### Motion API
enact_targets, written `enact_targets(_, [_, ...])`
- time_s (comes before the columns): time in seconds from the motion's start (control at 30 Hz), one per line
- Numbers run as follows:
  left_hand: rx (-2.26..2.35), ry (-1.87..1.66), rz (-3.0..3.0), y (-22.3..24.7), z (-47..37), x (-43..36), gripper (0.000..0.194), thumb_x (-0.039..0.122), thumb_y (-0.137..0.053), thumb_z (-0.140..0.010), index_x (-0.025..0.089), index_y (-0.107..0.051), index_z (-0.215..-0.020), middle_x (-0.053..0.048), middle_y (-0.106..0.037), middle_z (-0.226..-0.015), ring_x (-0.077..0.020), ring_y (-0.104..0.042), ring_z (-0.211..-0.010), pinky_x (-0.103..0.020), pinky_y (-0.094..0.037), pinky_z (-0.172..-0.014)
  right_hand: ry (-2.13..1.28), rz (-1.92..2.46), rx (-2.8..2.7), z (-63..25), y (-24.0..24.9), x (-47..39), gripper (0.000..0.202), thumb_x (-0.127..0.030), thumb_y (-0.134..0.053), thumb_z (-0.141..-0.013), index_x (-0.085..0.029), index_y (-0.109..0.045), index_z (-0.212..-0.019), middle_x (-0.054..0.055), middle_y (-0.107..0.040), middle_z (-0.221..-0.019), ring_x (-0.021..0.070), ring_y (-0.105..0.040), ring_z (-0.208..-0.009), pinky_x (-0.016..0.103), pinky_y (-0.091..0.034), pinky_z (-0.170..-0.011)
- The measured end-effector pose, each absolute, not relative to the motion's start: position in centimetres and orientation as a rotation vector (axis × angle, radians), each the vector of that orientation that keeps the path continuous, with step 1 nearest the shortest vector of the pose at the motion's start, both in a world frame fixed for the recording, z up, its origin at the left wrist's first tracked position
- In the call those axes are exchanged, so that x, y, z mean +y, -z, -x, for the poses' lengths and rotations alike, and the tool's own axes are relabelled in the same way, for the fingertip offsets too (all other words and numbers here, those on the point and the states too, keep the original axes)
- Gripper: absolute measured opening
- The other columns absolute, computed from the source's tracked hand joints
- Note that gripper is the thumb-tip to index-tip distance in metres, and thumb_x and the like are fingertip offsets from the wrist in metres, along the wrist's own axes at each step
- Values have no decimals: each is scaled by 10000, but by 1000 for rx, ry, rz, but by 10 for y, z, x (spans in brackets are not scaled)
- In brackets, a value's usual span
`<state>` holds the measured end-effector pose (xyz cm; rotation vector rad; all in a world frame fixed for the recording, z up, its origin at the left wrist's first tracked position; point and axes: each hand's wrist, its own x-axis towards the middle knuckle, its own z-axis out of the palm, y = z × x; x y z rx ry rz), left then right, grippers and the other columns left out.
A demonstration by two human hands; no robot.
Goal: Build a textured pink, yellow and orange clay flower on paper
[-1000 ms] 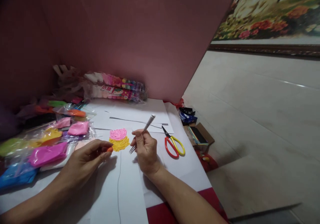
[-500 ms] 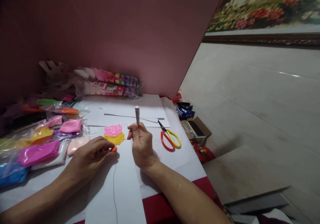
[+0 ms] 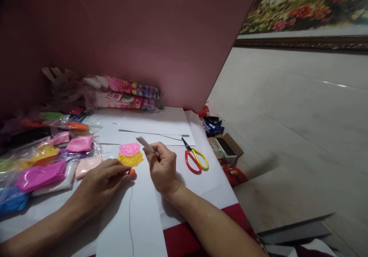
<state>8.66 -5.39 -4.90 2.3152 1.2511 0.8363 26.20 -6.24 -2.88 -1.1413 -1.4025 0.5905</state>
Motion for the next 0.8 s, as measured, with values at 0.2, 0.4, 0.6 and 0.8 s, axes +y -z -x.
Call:
enact_targets(0.2, [1089, -1127, -2319, 43, -83, -62, 164, 223, -526, -851, 173, -643, -955, -59, -634, -810, -198, -580, -737, -308, -450, -633, -652, 1098, -1429, -263, 33, -61, 295, -375, -385, -952, -184, -608, -920, -66, -340, -522, 104, -339, -474, 240, -303, -490])
enact_targets(0.4, [514, -731, -2713, 37, -90, -80, 89, 183, -564, -835, 192, -626, -772, -45, -664, -845, -191, -546, -723, -327, -441, -670, -652, 1092, -1430, -263, 23, -55, 365, -437, -356, -956, -188, -614, -882, -28, -483, -591, 118, -471, -559, 247, -387, -569])
enact_targets(0.6, [553, -625, -2944, 47, -94, -83, 72, 242, -635, -815, 185, -629, -772, -27, -702, -896, -213, -572, -711, -340, -403, -580, -601, 1172, -1810, -265, 3, -59, 354, -357, -432, -926, -194, -720, -800, 10, -591, -660, 135, -563, -645, 259, -438, -621])
enact_targets(0.8, [618, -645, -2972, 52, -93, -88, 137, 196, -625, -813, 157, -638, -943, -78, -714, -977, -224, -621, -816, -345, -447, -633, -174, 985, -2272, -273, 29, -79, 379, -440, -417, -920, -245, -731, -1002, 39, -536, -740, 150, -490, -661, 269, -421, -603])
